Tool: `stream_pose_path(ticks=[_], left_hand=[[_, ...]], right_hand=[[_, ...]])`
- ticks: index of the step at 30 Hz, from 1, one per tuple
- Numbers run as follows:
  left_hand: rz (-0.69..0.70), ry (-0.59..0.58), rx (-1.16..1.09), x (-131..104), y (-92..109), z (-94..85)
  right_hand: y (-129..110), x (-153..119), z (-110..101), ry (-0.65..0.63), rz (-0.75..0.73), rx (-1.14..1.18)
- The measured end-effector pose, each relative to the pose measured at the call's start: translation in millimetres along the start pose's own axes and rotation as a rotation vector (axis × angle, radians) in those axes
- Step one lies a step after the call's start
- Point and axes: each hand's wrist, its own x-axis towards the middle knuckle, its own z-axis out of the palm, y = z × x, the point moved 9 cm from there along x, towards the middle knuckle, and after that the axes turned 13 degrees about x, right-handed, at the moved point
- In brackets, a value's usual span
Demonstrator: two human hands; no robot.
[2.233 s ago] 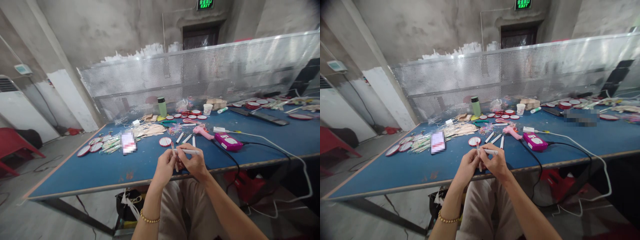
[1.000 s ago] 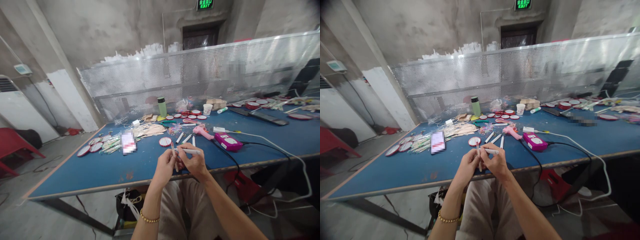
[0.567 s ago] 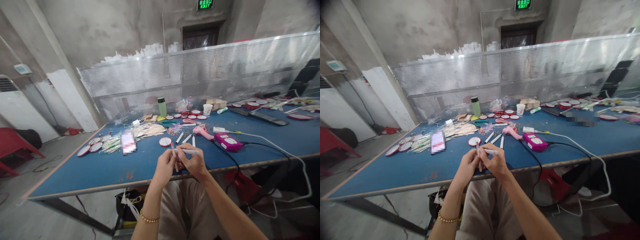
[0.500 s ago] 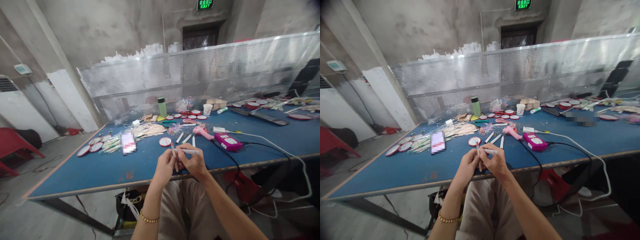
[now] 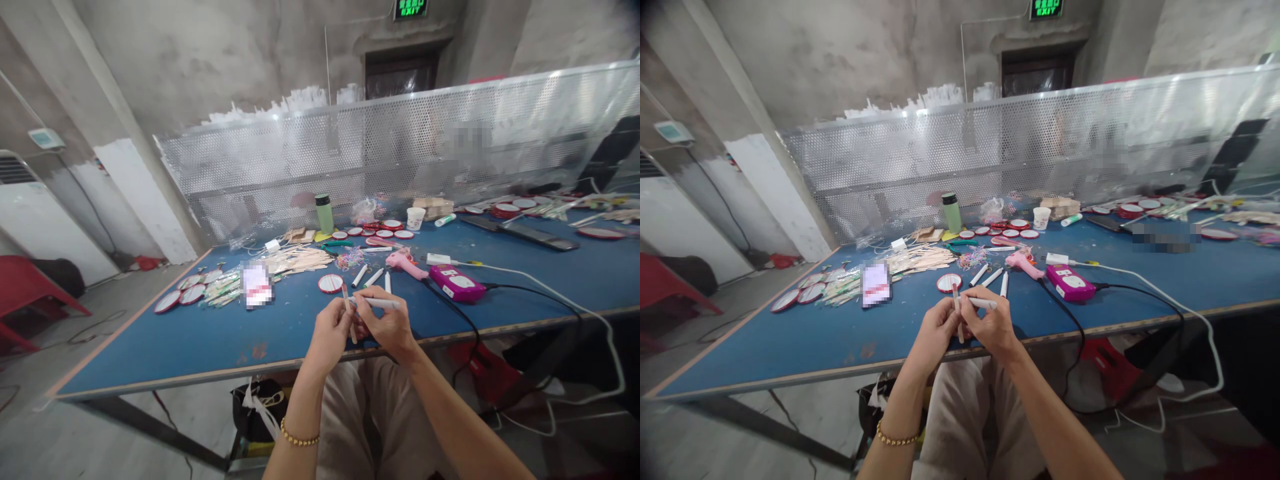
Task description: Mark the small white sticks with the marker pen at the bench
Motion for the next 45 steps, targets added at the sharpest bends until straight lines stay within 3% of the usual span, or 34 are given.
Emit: stream_pose_path(ticks=[10,19,45], left_hand=[[0.034,0.027,0.081,0.8,0.5,-3.9],[-0.011,-0.016,-0.007,0.3,-2.1,2.2],[-0.015,-0.02,-0.036,0.3,-2.2,3.6]], right_hand=[[1.3,-0.4,3.1,-0.036,0.041,0.013],[-1.9,-0.2,-2.1,0.023,-0.015,0.022],[-1.4,-0.5,-2.2,0.02,-0.039,0.015]])
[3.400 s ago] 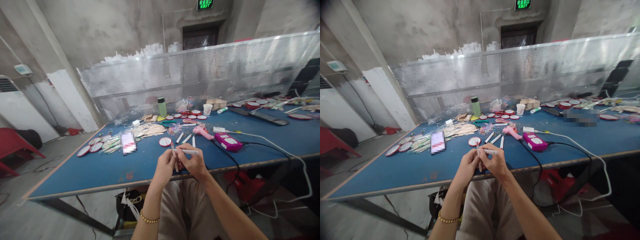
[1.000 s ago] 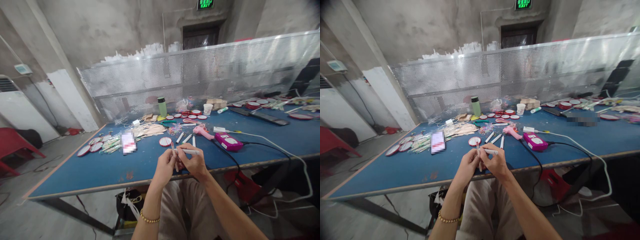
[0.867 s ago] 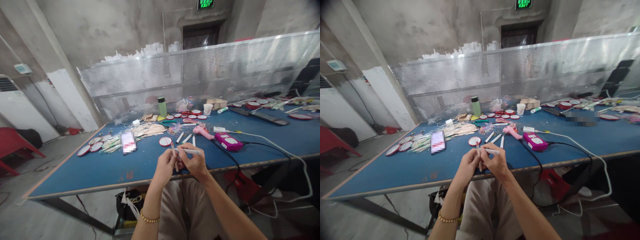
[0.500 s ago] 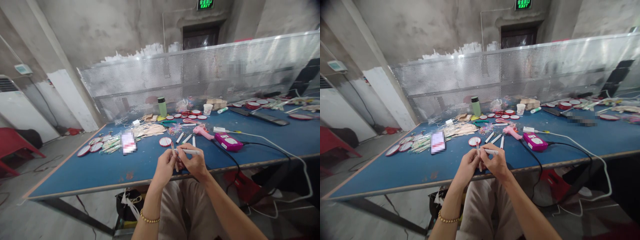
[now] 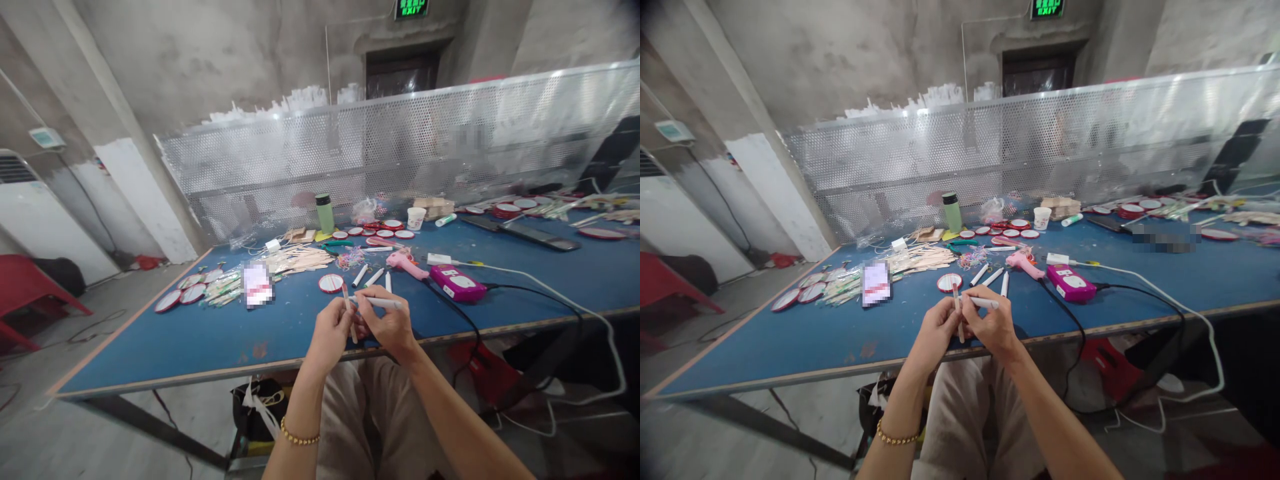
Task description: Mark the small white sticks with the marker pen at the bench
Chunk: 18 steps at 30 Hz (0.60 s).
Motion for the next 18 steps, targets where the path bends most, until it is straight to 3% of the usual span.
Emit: stream_pose_path(ticks=[18], left_hand=[[0.015,0.019,0.016,-0.3,3.8,-2.4]], right_hand=[[3.5,-1.3,2.5,-0.025,0.037,-0.01]])
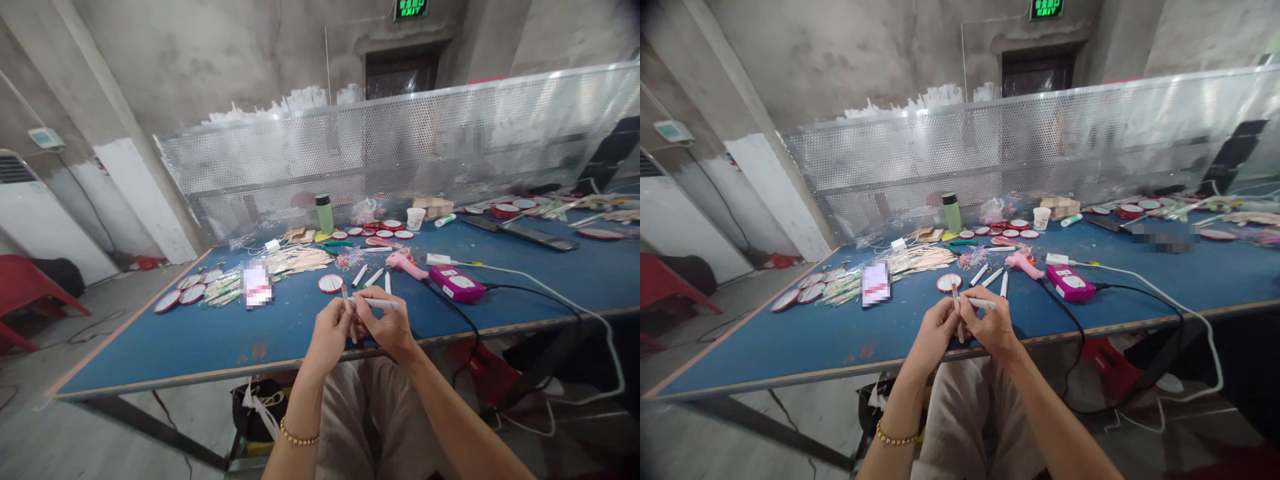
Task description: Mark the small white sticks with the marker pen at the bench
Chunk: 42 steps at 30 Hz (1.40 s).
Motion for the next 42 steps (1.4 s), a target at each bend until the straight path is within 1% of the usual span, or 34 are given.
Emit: stream_pose_path(ticks=[4,13,21,28,42], left_hand=[[-0.018,-0.015,-0.016,-0.7,-0.5,1.3],[-0.015,0.0,-0.006,-0.3,0.1,0.0],[-0.004,0.0,-0.002,-0.1,-0.9,-0.2],[-0.022,-0.014,-0.029,-1.3,-1.1,1.2],[0.002,0.013,0.007,-0.5,0.3,-1.5]], right_hand=[[-3.2,0.4,-2.7,0.03,-0.03,-0.003],[-3.7,0.5,0.6,-0.002,-0.03,-0.017],[-1.7,1.1,1.5,-0.013,-0.001,-0.02],[-5.2,1.5,-2.2,0.023,-0.019,-0.019],[-2.1,0.4,2.2,-0.019,-0.011,-0.025]])
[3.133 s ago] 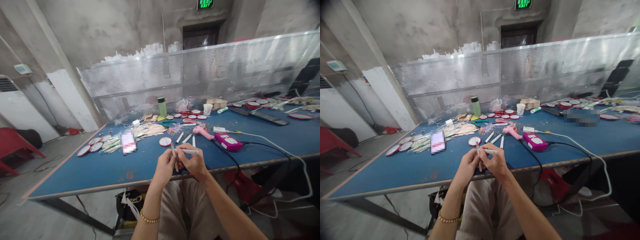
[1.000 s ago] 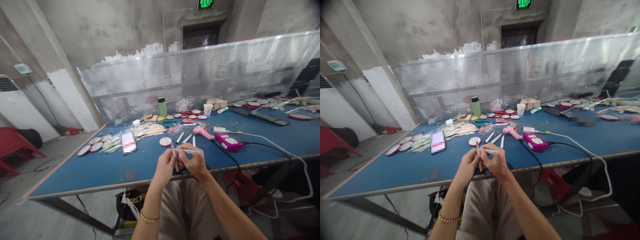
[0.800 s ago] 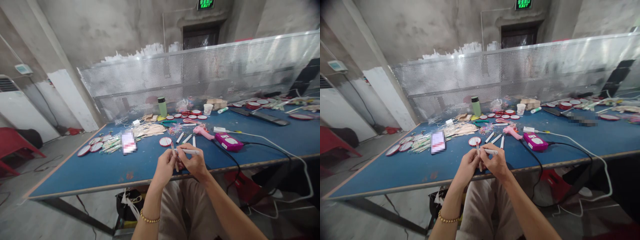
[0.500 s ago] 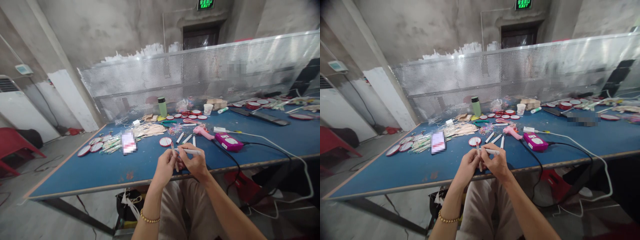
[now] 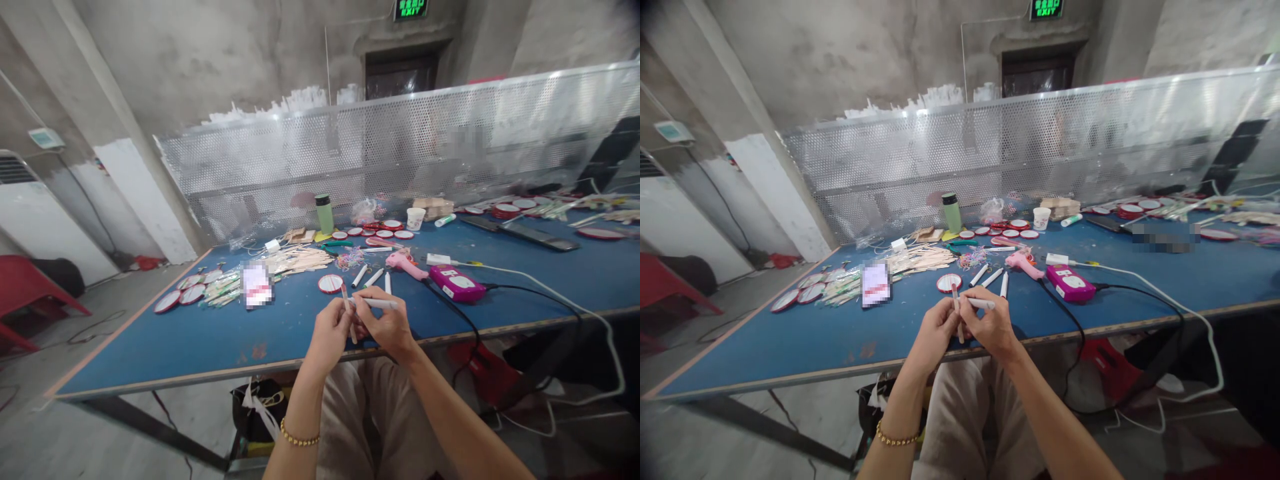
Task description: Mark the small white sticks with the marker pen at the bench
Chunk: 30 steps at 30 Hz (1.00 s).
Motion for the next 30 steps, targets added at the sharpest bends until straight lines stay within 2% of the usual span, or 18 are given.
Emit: stream_pose_path(ticks=[8,23,30], left_hand=[[-0.027,-0.034,-0.045,-0.4,-3.3,3.5],[-0.008,-0.005,-0.021,0.1,-0.9,0.6],[-0.033,-0.036,-0.041,0.2,-3.9,3.5]], right_hand=[[-2.1,0.5,-4.7,0.047,-0.022,0.007],[0.1,0.6,-1.1,0.009,0.001,-0.012],[-1.3,0.7,-5.3,0.047,-0.013,0.0]])
